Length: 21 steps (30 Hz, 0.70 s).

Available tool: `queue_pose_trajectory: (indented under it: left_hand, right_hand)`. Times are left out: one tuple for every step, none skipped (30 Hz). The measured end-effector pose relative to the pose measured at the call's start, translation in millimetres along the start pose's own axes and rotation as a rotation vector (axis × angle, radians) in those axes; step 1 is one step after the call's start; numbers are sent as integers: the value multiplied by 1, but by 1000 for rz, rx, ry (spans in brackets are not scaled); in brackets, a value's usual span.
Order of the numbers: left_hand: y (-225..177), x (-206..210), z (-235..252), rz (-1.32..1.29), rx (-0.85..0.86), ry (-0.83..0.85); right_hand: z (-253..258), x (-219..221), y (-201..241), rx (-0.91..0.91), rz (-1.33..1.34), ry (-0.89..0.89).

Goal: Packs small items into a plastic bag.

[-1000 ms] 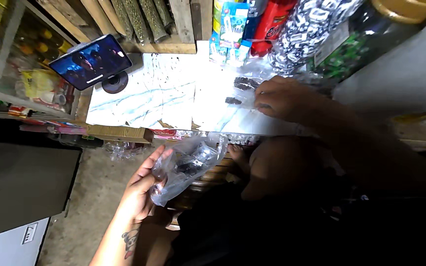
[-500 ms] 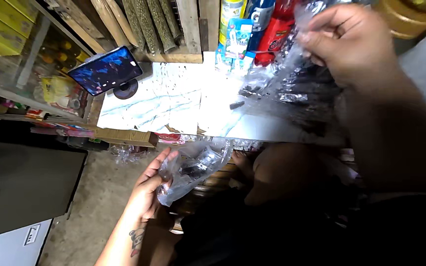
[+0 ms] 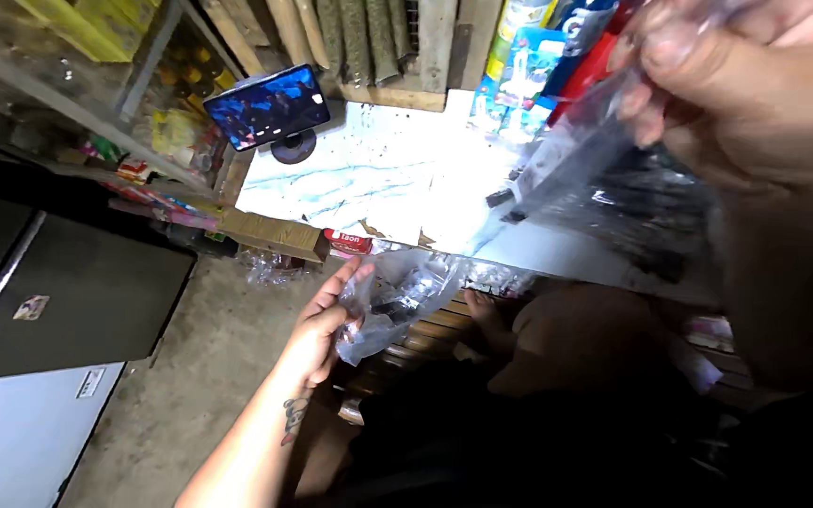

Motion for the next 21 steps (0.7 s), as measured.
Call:
queue_pose_trajectory:
  left_hand:
    - [0,0,0,5,-2,8]
    - [-1,0,-1,11,-5,19]
    - [-1,1,-2,17,-5,28]
    - [-2,1,-2,22,-2,36]
    - [-2,1,-3,25,3,40]
    - [-2,0,-3,28,8,44]
    - [-2,-1,-3,34,10,53]
    - [-2,-2,-4,39,13,56]
    - [-3,-2,-5,36,16,55]
    - [-4,-2,-6,27,18,53]
    - [-5,-2,-7,18,17,51]
    - [-7,-1,-8,11,18,48]
    - [-8,-1,-9,5,24,46]
    - [-9,-1,-10,3,31,50]
    - [-10,-2,-11,4,39,62]
    - [-11,-2,-12,0,44,70]
    - [-12,-3,-12,-10,47,75]
    - [-12,-4,-12,-19,48,72]
    - [-13,-6,-13,-16,47,71]
    - [-13,-7,-13,-11,47,72]
    - [-13,-8,-13,-12,56,65]
  right_hand:
    - [-1,11,0,-9,15,36]
    - [-2,22,0,-1,19,75]
    - [-3,34,1,16,35,126]
    - [-4,46,0,41,63,178]
    - [-5,60,-3,73,98,233]
    - [-6,74,-7,101,132,283]
    - [-8,88,-12,133,155,327]
    - [-11,101,-18,163,161,362]
    - [-15,113,-24,192,152,393]
    - [-19,125,-30,210,133,419]
    - [-23,137,-37,223,115,436]
    - [-27,148,-45,220,104,455]
    - [-32,158,-55,199,93,467]
    - [-36,167,-64,177,79,478]
    - [-40,176,-74,158,58,486]
    - [-44,183,-84,137,51,494]
    - [-48,189,-92,126,46,510]
    - [-52,194,-99,122,38,529]
    - [-56,197,-104,135,34,552]
    - [-58,199,-107,155,30,566]
    - [-60,200,-108,176,27,573]
Point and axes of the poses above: each hand's wrist, its own z-axis towards the middle knuckle, its own x-axis out of the palm, y = z × x, the point moved 4 cm from there along z, towards the middle knuckle, and after that the axes turned 5 degrees about -x, right-handed, at the moved point
